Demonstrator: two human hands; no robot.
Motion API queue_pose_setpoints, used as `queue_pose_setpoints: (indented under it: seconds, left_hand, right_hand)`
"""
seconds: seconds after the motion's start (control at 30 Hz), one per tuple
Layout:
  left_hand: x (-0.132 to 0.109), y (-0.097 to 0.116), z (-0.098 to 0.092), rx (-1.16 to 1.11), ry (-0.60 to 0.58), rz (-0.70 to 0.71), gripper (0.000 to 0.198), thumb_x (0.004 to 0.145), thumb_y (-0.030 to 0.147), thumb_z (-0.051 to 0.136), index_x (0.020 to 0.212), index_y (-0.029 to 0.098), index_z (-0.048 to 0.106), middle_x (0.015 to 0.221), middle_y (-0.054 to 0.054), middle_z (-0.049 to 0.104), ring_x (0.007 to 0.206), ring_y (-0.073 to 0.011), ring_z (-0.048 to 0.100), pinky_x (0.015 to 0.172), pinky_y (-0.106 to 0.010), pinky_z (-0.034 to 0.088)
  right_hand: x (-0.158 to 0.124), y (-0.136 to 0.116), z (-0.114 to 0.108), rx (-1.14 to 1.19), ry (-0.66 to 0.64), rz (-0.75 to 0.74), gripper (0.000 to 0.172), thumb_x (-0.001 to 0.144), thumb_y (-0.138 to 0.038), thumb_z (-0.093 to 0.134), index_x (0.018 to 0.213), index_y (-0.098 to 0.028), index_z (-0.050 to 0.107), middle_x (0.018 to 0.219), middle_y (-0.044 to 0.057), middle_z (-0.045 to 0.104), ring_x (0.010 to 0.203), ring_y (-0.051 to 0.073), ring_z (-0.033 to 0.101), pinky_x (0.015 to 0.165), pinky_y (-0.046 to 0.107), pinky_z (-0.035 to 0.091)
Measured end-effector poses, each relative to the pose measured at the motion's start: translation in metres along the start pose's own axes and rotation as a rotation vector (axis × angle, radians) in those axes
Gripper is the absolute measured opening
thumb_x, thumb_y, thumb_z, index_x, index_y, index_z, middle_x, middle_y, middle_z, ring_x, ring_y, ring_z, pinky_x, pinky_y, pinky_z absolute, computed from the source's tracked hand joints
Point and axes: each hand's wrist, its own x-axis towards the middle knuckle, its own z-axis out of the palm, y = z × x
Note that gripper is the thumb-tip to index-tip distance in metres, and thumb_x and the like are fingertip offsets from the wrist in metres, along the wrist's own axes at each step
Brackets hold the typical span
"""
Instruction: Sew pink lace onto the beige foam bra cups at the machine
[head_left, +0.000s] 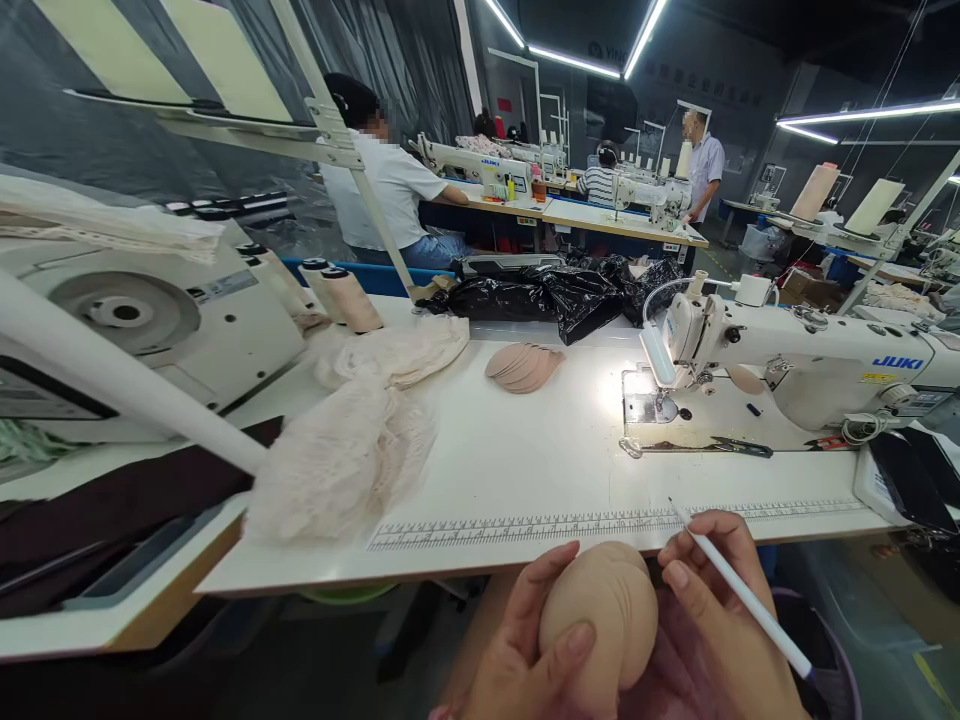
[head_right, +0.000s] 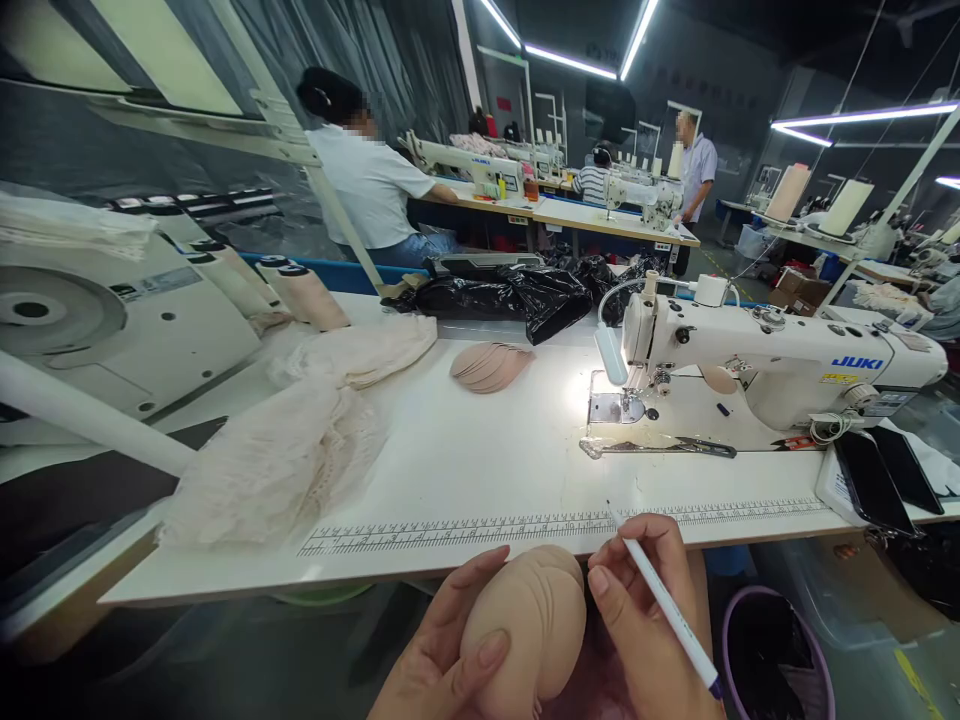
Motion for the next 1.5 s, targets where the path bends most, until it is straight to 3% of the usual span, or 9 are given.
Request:
queue_pose_setpoints:
  seconds: [0.27,0.43,0.77,0.87,1.1,1.2,1.27,1.4,1.5]
  left_hand:
    - [0.003,0.006,-0.003,0.046,-0.092,0.03,0.069,0.064,0.03,0.096,0.126,0.029,0.067,0.125,-0.01,0.074,0.11,-0.0354,0.072,0.095,-0.044,0.06]
    - [0.004,0.006,-0.005,0.032,-0.145,0.023,0.07,0.067,0.03,0.094,0.13,0.028,0.064,0.123,-0.012,0.074,0.116,-0.0376,0.069,0.098,-0.047,0.058]
    - [0.0,0.004,-0.002,0.074,-0.193,-0.033,0.078,0.069,0.032,0.094,0.137,0.027,0.055,0.124,-0.015,0.073,0.113,-0.0371,0.07,0.095,-0.047,0.059]
    - [0.0,0.007,-0.003,0.124,-0.227,-0.016,0.078,0.071,0.034,0.093,0.138,0.025,0.054,0.127,-0.016,0.071,0.11,-0.0366,0.071,0.089,-0.042,0.061]
    - [0.012,0.042,-0.017,0.658,-0.388,0.215,0.087,0.068,0.016,0.091,0.147,0.029,0.058,0.131,-0.014,0.067,0.12,-0.0379,0.064,0.102,-0.046,0.056]
    - [0.018,0.054,-0.013,0.836,-0.46,0.375,0.084,0.067,0.009,0.089,0.144,0.03,0.063,0.128,-0.012,0.069,0.12,-0.0348,0.062,0.113,-0.047,0.046]
    - [0.022,0.056,-0.008,0.863,-0.486,0.481,0.081,0.068,0.008,0.089,0.142,0.031,0.065,0.125,-0.012,0.07,0.115,-0.0326,0.064,0.113,-0.046,0.046]
    - [0.022,0.04,-0.001,0.536,-0.263,0.627,0.091,0.059,0.014,0.097,0.141,0.032,0.063,0.141,-0.01,0.062,0.134,-0.035,0.054,0.12,-0.045,0.038]
    - [0.02,0.015,0.0,0.111,-0.281,0.311,0.073,0.076,0.044,0.089,0.142,0.028,0.062,0.144,-0.012,0.062,0.144,-0.0357,0.046,0.124,-0.048,0.033]
  right_hand:
    - [-0.011,0.014,0.003,-0.096,-0.05,0.077,0.042,0.077,-0.042,0.089,0.105,-0.027,0.061,0.084,-0.002,0.064,0.074,0.015,0.06,0.065,0.024,0.048]
    - [-0.009,0.015,0.001,-0.152,-0.049,0.036,0.042,0.079,-0.042,0.087,0.109,-0.028,0.061,0.097,0.002,0.068,0.091,0.019,0.065,0.083,0.029,0.051]
    - [-0.013,0.021,0.011,-0.191,0.055,-0.06,0.036,0.081,-0.042,0.086,0.099,-0.027,0.059,0.086,-0.003,0.058,0.074,0.014,0.057,0.07,0.024,0.048]
    - [-0.013,0.021,0.014,-0.214,0.004,-0.095,0.032,0.082,-0.042,0.085,0.096,-0.026,0.061,0.084,-0.002,0.059,0.072,0.015,0.056,0.065,0.024,0.047]
    - [-0.001,-0.008,-0.001,-0.407,-0.215,-0.071,0.044,0.081,-0.046,0.083,0.116,-0.028,0.063,0.108,0.005,0.068,0.094,0.024,0.062,0.08,0.033,0.049]
    - [0.004,-0.01,0.001,-0.5,-0.392,-0.028,0.046,0.074,-0.03,0.087,0.113,-0.03,0.061,0.089,-0.001,0.064,0.075,0.019,0.055,0.067,0.029,0.045]
    - [0.004,-0.007,0.006,-0.51,-0.358,-0.046,0.041,0.074,-0.025,0.084,0.107,-0.029,0.06,0.077,-0.005,0.058,0.065,0.015,0.047,0.059,0.026,0.04]
    - [0.004,0.002,0.017,-0.266,-0.114,-0.1,0.045,0.072,-0.033,0.086,0.104,-0.03,0.055,0.092,-0.002,0.062,0.074,0.018,0.056,0.063,0.027,0.046]
    - [0.001,0.015,0.024,-0.01,-0.014,-0.14,0.051,0.072,-0.04,0.088,0.105,-0.033,0.05,0.107,0.001,0.061,0.089,0.022,0.064,0.074,0.032,0.054]
